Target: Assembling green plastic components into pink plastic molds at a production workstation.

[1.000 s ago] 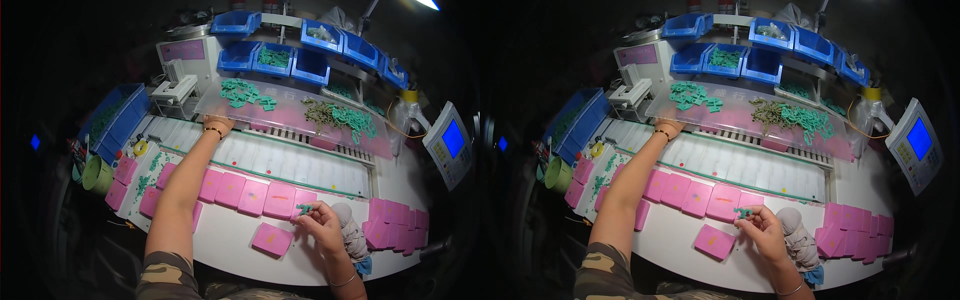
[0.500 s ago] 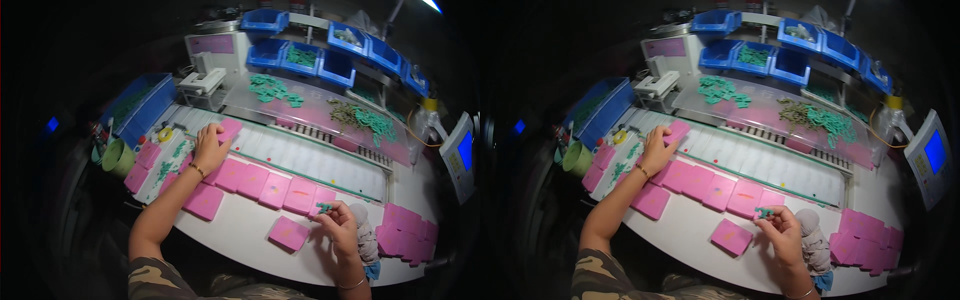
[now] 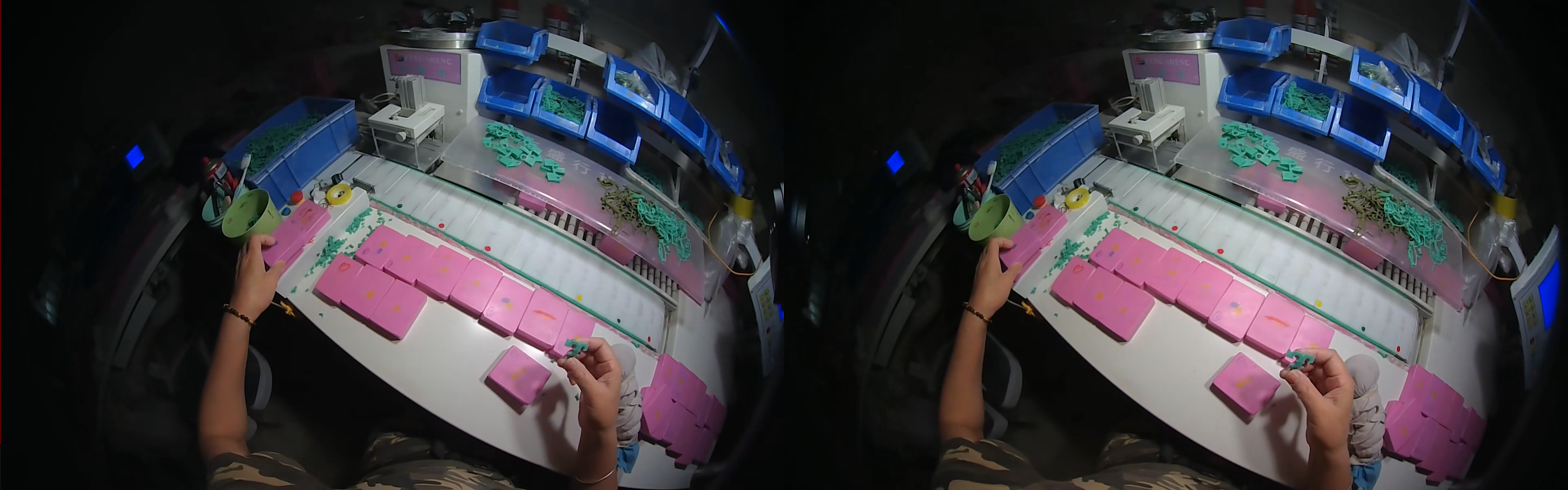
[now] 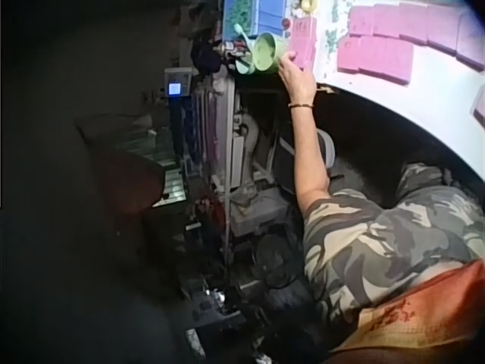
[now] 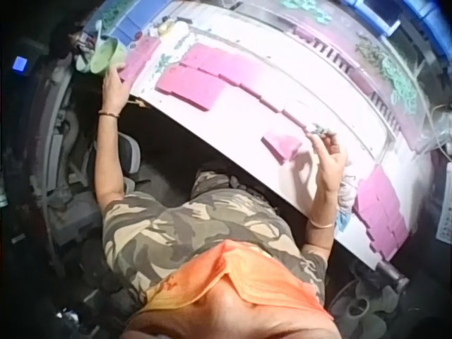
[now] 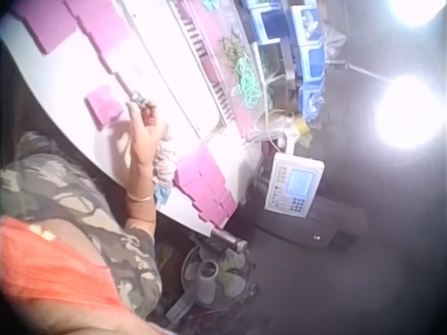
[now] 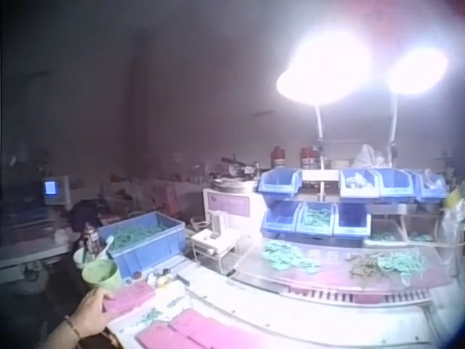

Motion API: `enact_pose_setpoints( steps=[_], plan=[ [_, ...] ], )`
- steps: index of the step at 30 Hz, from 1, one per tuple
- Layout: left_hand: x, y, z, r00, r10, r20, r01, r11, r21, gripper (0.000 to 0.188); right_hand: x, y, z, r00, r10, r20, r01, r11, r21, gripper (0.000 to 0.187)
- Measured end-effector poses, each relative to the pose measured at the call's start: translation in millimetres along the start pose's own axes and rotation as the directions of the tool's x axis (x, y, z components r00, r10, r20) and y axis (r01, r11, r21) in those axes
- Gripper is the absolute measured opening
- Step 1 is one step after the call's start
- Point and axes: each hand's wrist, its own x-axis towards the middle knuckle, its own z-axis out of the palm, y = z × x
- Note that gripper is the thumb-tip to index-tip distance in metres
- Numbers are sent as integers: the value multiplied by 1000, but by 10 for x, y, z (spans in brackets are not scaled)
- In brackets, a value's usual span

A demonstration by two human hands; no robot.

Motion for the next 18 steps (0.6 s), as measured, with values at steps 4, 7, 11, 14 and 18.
enact_pose_setpoints(
  steps=[4,7,11,14,18],
  plan=[
    [-57,107,22,998,-60,-16,61,994,88,37,-47,-38,26,1000,-5,-2,5,1000,-8,24],
    [-7,657,146,976,142,-163,-107,973,203,34,-74,-27,-24,1000,-13,-12,13,1000,-19,25],
    [-127,1470,470,951,270,-150,-307,886,-348,22,-97,-68,36,999,35,-20,-35,999,4,27],
    [-467,1958,772,945,288,152,-54,599,-799,15,-105,6,76,999,31,-33,-31,999,22,30],
    [-783,2627,1052,717,378,586,462,373,-805,16,-199,48,-3,999,28,-37,-27,999,33,36]
  ],
)
